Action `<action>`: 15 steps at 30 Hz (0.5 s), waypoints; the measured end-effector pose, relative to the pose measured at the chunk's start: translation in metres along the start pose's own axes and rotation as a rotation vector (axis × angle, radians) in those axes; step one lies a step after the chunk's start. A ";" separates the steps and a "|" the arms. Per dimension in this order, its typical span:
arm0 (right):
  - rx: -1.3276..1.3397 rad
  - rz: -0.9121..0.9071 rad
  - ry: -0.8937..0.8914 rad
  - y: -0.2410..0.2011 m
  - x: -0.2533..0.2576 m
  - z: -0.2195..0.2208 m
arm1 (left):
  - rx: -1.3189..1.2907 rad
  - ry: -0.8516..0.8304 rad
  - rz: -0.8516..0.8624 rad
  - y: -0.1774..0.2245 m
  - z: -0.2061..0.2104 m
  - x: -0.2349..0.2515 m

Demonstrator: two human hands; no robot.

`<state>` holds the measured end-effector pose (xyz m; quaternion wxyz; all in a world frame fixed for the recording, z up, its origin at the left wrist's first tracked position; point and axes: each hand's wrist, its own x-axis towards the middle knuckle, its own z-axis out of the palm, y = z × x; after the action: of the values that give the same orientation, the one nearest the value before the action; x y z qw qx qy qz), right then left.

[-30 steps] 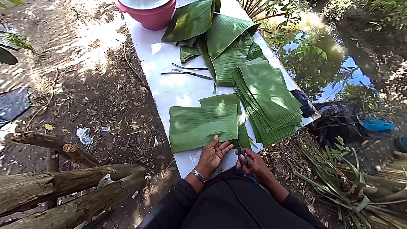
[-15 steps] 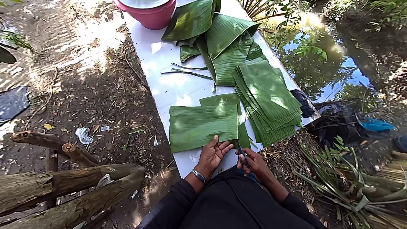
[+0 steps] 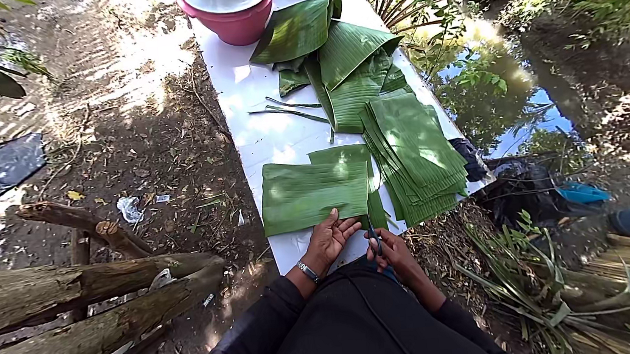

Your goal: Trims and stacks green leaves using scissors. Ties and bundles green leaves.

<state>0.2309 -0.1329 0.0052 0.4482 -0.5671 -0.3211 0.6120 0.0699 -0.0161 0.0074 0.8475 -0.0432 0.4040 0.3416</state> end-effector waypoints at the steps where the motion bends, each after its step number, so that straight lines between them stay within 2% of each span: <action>1: -0.001 -0.002 0.000 0.000 0.000 0.000 | 0.000 0.000 -0.002 0.000 0.000 0.000; 15: -0.011 -0.018 0.074 -0.001 -0.001 0.005 | -0.012 0.008 0.007 0.000 0.000 0.001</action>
<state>0.2260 -0.1333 0.0071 0.4620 -0.5890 -0.3126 0.5847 0.0700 -0.0153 0.0067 0.8444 -0.0484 0.4053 0.3470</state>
